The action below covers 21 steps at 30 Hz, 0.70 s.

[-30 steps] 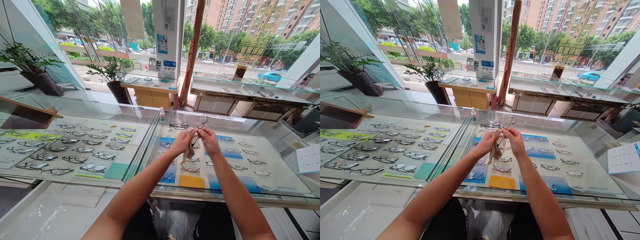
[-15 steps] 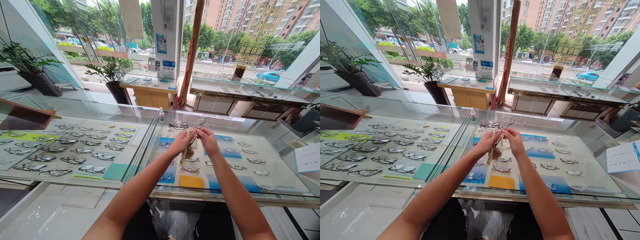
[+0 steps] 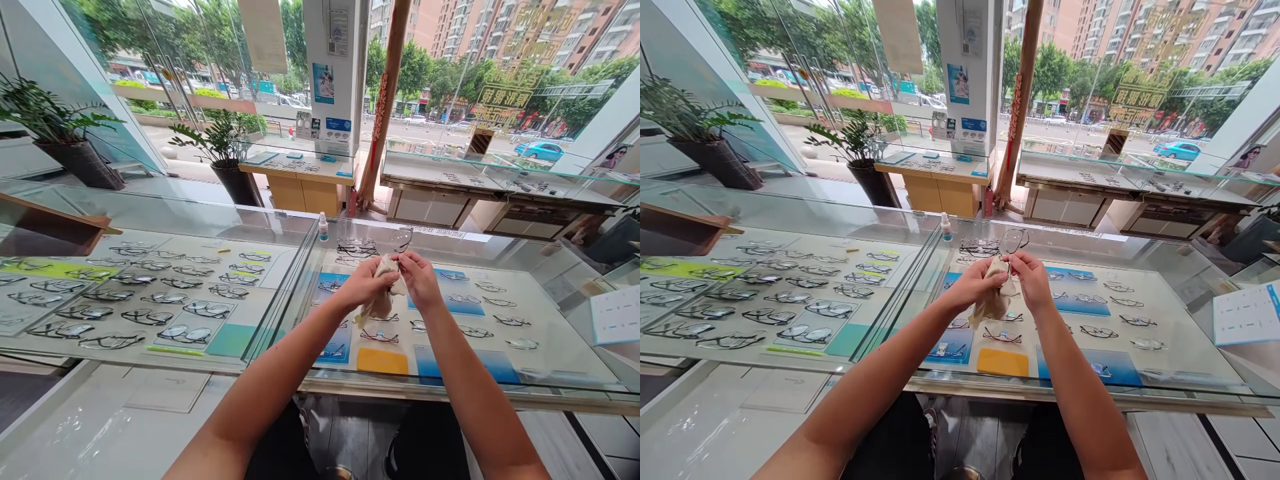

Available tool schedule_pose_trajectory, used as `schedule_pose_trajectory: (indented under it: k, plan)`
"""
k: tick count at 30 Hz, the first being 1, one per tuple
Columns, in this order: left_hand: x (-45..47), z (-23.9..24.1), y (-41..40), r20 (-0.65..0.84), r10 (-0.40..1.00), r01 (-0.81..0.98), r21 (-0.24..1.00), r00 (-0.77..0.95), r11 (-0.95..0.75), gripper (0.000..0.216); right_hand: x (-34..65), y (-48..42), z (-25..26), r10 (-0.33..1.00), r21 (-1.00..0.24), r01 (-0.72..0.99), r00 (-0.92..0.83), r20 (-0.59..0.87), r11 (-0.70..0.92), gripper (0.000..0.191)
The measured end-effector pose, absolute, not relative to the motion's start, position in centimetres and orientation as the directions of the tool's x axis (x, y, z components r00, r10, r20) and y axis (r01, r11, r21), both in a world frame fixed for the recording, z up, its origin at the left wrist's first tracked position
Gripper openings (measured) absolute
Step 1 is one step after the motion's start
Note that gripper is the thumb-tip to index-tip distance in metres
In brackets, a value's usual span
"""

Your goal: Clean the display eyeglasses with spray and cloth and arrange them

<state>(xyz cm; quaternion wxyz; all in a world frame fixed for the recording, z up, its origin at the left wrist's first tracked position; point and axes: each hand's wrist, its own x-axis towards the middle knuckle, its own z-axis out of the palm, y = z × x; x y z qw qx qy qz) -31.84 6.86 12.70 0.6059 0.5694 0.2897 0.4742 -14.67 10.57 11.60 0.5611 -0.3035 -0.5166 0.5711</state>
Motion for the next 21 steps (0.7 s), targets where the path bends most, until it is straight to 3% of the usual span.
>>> schedule_pose_trajectory:
  k: [3,6,17,21]
  plan:
    - [-31.1,12.0,7.3,0.219,0.946,-0.206,0.963,0.238,-0.171,0.057,-14.8,10.7,11.2,0.926,-0.933,-0.267,-0.224,0.305,0.243,0.027]
    - [-31.0,11.6,7.5,0.231,0.952,-0.199,0.961,0.202,-0.191,0.059,-14.8,10.7,11.1,0.912,-0.926,-0.26,-0.238,0.335,0.272,0.025]
    - [-32.6,13.0,7.1,0.151,0.889,-0.268,0.963,0.432,-0.033,0.061,-14.5,10.2,12.1,0.967,-0.926,-0.369,-0.194,0.165,0.084,0.03]
    - [-32.3,12.8,7.0,0.155,0.89,-0.25,0.967,0.429,-0.048,0.061,-14.6,10.4,11.9,0.953,-0.918,-0.38,-0.219,0.21,0.115,0.026]
